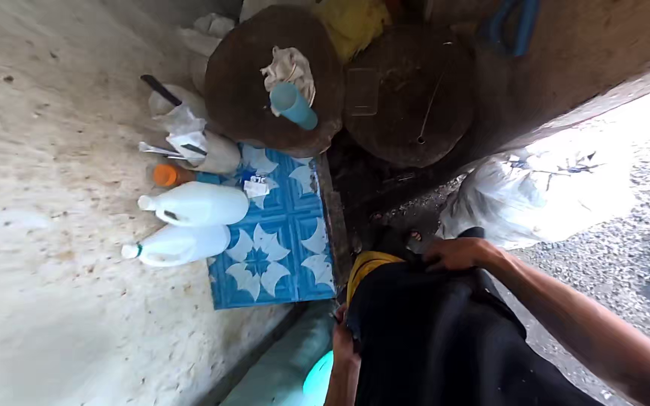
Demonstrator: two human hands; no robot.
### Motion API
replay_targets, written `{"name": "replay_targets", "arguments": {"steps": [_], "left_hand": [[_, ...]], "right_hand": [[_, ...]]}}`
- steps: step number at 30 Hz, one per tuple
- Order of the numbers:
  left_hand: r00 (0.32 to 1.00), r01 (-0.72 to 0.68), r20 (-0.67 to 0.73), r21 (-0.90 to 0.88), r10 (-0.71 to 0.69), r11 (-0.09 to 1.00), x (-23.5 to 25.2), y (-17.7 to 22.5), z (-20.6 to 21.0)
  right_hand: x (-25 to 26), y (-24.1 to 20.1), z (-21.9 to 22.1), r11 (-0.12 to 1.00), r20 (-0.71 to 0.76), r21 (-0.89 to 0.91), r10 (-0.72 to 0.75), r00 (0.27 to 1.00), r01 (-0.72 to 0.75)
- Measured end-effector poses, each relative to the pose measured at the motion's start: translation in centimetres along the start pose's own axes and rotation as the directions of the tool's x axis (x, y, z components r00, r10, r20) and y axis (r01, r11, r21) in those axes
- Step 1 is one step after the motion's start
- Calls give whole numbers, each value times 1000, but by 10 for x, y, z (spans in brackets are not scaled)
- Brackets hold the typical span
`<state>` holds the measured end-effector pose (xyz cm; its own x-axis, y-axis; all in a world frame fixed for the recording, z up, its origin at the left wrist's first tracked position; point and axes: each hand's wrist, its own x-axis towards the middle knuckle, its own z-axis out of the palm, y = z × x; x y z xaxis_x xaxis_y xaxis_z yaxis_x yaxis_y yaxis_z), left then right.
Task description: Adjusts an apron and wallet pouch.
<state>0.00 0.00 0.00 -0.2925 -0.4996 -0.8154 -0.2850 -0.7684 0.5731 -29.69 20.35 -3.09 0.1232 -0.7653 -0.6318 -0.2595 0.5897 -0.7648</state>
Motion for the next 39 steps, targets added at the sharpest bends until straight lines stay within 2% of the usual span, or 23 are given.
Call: {"name": "replay_targets", "arguments": {"steps": [3, 6, 10, 14, 16, 19, 22, 24, 27, 30, 32, 35, 37, 39], "left_hand": [[1000, 8, -5, -25, -8, 1000, 5, 13, 18], [999, -4, 35, 80, 1, 997, 22, 19, 18], [989, -29, 144, 342, -22, 939, 45, 47, 39], [926, -196, 366, 681, -96, 706, 76, 70, 82], [882, -285, 443, 772, -160, 568, 85, 71, 113], [797, -385, 533, 811, -284, 441, 96, 55, 157], [747, -363, 492, 865, -448, 346, 113, 32, 178], [754, -307, 409, 911, -514, 274, 123, 27, 168], [821, -237, 290, 957, -492, 168, 136, 44, 153], [829, -270, 329, 944, -453, 191, 136, 69, 150], [781, -422, 450, 891, -432, 166, 134, 82, 155], [622, -670, 639, 733, -452, 116, 132, 88, 175], [509, -799, 718, 599, -476, 50, 127, 88, 188], [460, -863, 737, 502, -496, -54, 120, 89, 206]], "right_hand": [[1, -10, -5, 996, -49, 87, 37, 998, -32], [9, -27, -8, 970, -71, 211, 138, 988, -120], [2, 0, 2, 993, -76, 99, 74, 994, -66], [-30, 16, 6, 993, -43, 83, 84, 996, -80], [-49, 17, 12, 982, -13, 50, 184, 983, -183], [-77, 26, 36, 934, 43, 54, 352, 935, -354], [-87, 42, 67, 905, 85, 149, 389, 917, -398], [-82, 47, 86, 901, 83, 228, 359, 930, -368], [-70, 65, 104, 921, -17, 295, 271, 963, -254], [-65, 73, 108, 880, -117, 431, 274, 955, -199], [-54, 74, 102, 853, -216, 482, 336, 917, -199], [-22, 61, 81, 865, -457, 477, 398, 795, -159], [9, 48, 78, 899, -626, 437, 300, 720, 6], [41, 33, 76, 916, -726, 369, 175, 665, 161]]}}
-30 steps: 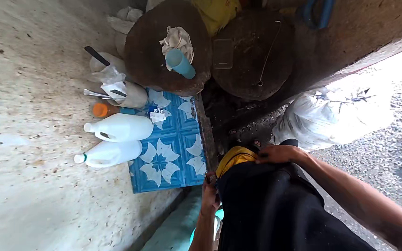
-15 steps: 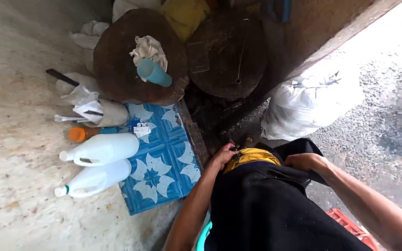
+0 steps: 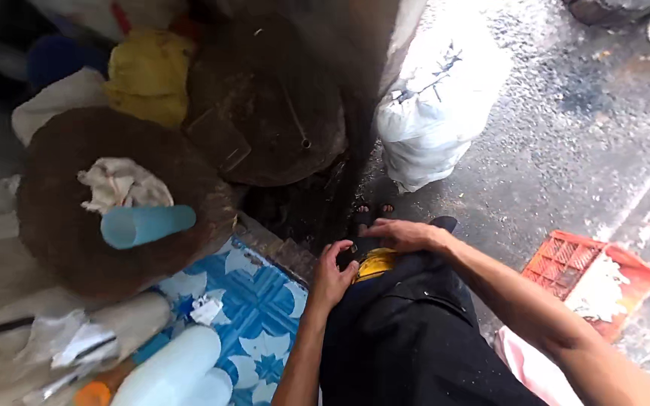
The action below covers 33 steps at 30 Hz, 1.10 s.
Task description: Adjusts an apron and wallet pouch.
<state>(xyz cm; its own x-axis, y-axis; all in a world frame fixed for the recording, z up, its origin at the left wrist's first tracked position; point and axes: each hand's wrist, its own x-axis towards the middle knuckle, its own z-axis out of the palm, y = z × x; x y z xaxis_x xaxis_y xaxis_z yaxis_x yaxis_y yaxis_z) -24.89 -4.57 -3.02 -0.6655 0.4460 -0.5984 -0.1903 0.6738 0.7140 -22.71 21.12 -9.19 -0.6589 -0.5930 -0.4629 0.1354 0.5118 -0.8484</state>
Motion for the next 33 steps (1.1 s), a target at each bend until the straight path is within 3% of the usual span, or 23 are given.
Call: {"name": "replay_targets", "arguments": {"steps": [3, 7, 11, 15, 18, 22, 25, 27, 30, 33], "left_hand": [[992, 10, 119, 177, -32, 984, 12, 15, -11], [948, 8, 296, 356, -121, 934, 25, 14, -15], [950, -3, 283, 432, -132, 902, 31, 19, -21], [958, 32, 235, 486, -166, 874, 24, 25, -26], [954, -15, 266, 500, -137, 866, 24, 19, -31], [941, -154, 338, 484, -21, 861, 30, 9, -34], [920, -225, 392, 498, 14, 837, 38, 7, -33], [900, -291, 433, 512, 50, 808, 40, 6, -32], [860, -374, 505, 522, 76, 767, 39, 8, -34], [821, -472, 550, 502, 154, 725, 31, 10, -39]], "right_hand": [[22, -10, 21, 995, 35, -36, -93, 995, 94], [21, -9, 23, 994, -6, -99, 34, 999, -34], [13, -13, 25, 998, -180, -54, 25, 983, -35], [31, -17, 37, 992, -119, 42, -114, 986, 120], [32, -16, 35, 992, -80, 89, -81, 994, 88], [19, -17, 38, 997, -155, 81, -4, 988, 16], [0, -12, 47, 994, -179, 59, 103, 978, -94], [-27, -14, 48, 968, -130, 23, 250, 959, -249], [-76, -20, 50, 866, -54, -16, 498, 865, -500], [-95, -31, 52, 769, 20, -10, 639, 769, -639]]}}
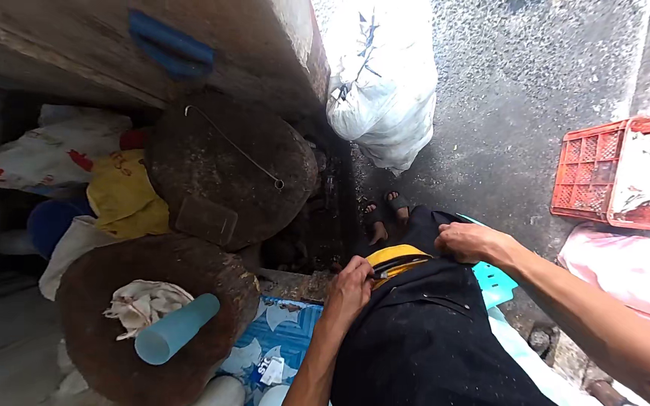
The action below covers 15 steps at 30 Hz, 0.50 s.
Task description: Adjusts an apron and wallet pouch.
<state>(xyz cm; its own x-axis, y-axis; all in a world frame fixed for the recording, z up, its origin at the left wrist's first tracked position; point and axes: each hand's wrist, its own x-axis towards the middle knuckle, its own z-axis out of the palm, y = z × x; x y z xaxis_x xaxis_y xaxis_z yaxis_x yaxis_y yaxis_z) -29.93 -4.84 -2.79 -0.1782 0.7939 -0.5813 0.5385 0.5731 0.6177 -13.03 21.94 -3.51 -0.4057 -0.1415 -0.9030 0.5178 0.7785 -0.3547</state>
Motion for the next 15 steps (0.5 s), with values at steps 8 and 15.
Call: {"name": "replay_targets", "arguments": {"steps": [8, 15], "left_hand": [[996, -92, 11, -35, 92, 995, -15, -4, -4], [992, -115, 20, -272, 125, 955, -29, -5, -13]], "right_hand": [[29, -41, -11, 913, -327, -75, -403, 855, 402], [40, -77, 0, 901, -259, -171, -433, 864, 400]]}}
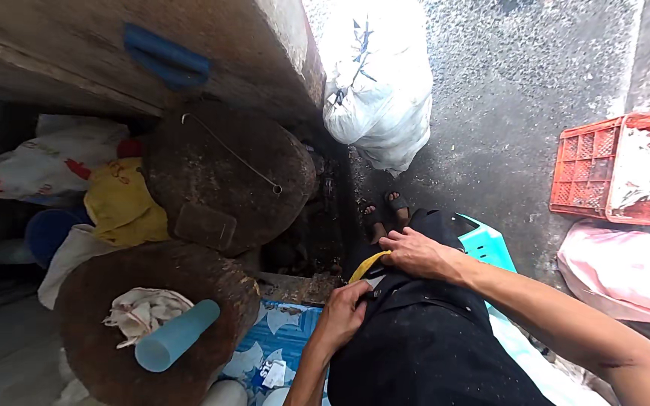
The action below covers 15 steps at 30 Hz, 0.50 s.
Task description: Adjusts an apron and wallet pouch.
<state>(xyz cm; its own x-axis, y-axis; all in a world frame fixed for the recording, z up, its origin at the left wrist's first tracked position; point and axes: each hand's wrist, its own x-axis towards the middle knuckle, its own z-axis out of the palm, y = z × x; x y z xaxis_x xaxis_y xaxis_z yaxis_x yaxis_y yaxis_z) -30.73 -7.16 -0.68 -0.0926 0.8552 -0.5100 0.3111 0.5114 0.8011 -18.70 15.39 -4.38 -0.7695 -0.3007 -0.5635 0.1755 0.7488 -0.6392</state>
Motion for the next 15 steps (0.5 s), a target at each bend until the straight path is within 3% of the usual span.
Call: {"name": "replay_targets", "arguments": {"steps": [8, 15], "left_hand": [[998, 40, -51, -95, -45, 995, -2, 2, -2], [997, 63, -39, -118, -68, 991, -1, -5, -3]], "right_hand": [[21, -19, -14, 996, 146, -47, 86, 986, -80], [26, 4, -11, 992, 160, -116, -22, 987, 40]]}}
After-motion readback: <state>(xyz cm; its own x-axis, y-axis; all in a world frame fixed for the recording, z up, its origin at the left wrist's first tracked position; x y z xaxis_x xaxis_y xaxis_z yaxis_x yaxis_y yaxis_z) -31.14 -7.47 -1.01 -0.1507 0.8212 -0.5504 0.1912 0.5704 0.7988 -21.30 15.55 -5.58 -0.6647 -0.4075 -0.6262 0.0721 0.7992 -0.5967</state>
